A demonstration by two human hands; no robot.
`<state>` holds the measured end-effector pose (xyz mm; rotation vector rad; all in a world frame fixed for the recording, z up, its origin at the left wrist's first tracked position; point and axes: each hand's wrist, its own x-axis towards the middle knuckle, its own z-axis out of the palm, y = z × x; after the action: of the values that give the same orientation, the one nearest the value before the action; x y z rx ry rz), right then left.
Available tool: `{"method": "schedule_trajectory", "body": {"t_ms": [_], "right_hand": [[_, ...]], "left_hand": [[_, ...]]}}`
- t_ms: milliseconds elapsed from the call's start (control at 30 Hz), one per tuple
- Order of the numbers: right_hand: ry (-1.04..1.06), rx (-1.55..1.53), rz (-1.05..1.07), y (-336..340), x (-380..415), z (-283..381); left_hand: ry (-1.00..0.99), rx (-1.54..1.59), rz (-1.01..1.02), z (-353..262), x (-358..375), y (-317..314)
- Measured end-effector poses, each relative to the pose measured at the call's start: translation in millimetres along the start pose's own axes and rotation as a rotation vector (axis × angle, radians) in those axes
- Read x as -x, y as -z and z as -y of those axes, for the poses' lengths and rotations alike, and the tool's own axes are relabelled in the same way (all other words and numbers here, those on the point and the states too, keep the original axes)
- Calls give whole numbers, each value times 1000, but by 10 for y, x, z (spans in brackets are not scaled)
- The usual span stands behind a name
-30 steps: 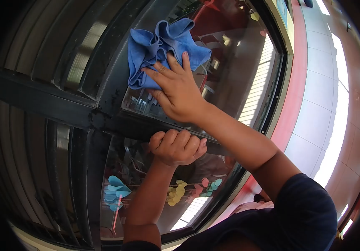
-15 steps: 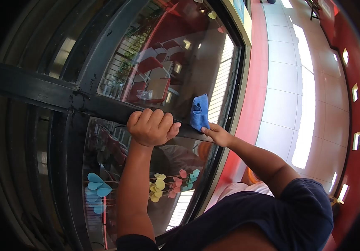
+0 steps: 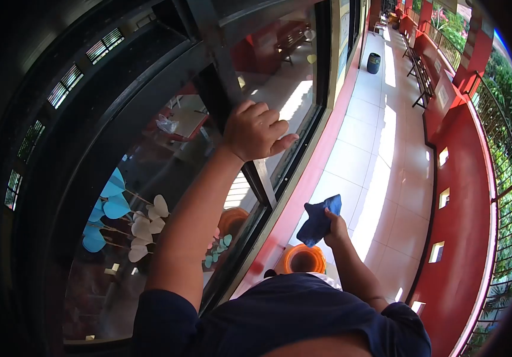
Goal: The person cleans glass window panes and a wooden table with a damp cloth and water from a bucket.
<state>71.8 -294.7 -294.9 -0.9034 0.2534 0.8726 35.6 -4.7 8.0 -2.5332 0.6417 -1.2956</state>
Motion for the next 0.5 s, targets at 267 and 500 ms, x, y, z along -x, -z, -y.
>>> {"method": "schedule_trajectory", "body": {"t_ms": [267,500], "right_hand": [[105,-39,-122,-69,921,-46],[318,246,-29,-1097,1067,-76]], "left_hand": [[680,876,331,-1683,1527,410],[885,1106,519,-1961,2262,989]]}}
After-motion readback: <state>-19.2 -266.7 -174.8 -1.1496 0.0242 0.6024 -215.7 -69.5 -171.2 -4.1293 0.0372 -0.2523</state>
